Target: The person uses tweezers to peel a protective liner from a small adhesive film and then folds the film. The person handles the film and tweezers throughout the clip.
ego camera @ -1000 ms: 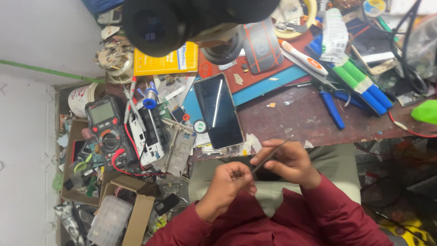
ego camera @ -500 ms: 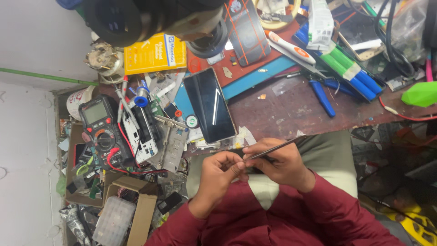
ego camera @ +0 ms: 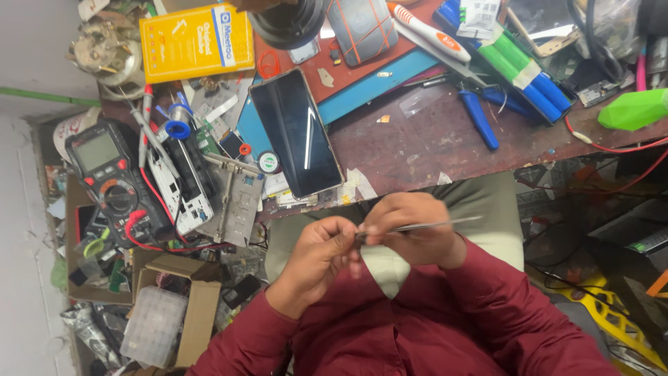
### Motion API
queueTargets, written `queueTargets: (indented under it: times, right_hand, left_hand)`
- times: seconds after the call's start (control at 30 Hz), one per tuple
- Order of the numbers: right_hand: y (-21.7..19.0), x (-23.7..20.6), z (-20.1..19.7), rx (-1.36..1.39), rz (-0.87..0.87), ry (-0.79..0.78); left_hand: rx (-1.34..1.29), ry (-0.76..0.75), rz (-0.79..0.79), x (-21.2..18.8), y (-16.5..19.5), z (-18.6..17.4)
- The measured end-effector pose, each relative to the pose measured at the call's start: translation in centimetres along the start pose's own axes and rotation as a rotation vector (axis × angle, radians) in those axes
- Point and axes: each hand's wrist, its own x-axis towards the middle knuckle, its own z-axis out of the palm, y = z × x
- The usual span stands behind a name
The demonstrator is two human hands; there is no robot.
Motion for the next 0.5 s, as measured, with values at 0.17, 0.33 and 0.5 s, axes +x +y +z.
queueTargets:
  times: [0.17, 0.33, 0.5]
  right_hand:
    - [0.3, -0.1, -1.8, 0.418, 0.106, 0.804]
    - [2.0, -0.5, -4.6, 0.333, 0.141, 1.056]
    - [3.5, -0.7, -2.8, 0.096, 0.120, 0.911]
  left_hand:
    - [0.257, -0.043, 0.094, -0.4, 0.9, 0.4]
    - [0.909, -0.064, 0.255, -0.1, 2.0, 1.0]
    - [1.396, -0.067, 0.356, 0.1, 3.2, 0.8]
